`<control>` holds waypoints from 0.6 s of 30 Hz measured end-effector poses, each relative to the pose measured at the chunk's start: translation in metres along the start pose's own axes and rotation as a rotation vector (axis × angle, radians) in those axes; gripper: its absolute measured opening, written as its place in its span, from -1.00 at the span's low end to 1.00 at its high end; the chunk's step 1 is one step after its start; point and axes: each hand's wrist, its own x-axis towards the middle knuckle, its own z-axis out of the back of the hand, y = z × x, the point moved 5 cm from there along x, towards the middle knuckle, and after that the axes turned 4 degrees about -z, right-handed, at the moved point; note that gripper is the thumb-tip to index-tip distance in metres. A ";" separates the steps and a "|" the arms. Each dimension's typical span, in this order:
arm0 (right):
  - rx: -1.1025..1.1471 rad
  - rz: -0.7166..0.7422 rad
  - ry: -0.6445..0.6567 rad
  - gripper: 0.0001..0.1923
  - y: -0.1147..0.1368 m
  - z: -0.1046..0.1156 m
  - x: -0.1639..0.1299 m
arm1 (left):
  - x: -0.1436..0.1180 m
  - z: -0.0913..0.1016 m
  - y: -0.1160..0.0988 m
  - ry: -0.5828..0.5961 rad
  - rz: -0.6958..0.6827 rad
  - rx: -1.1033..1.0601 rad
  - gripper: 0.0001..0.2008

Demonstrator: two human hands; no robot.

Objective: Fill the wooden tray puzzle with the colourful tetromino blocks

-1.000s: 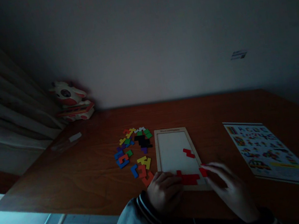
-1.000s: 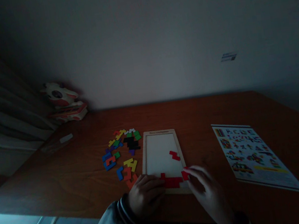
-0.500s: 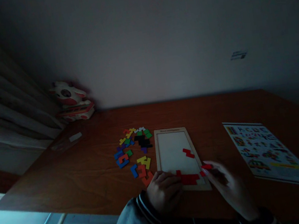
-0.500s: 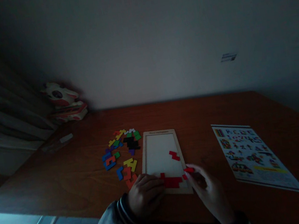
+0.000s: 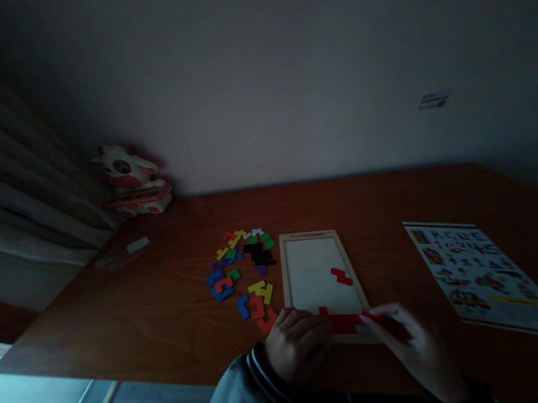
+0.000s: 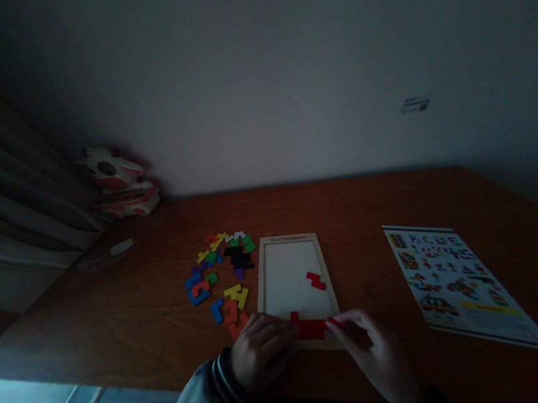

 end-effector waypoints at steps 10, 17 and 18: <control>0.134 0.221 0.208 -0.87 0.047 -0.033 -0.007 | -0.006 -0.001 0.000 -0.017 -0.066 -0.082 -0.76; 0.090 0.114 0.196 -0.89 0.037 -0.029 -0.003 | -0.004 0.002 0.000 -0.033 -0.017 -0.037 -0.81; 0.087 0.085 0.169 -0.86 0.033 -0.028 -0.003 | -0.004 0.004 0.001 -0.063 0.015 -0.021 -0.83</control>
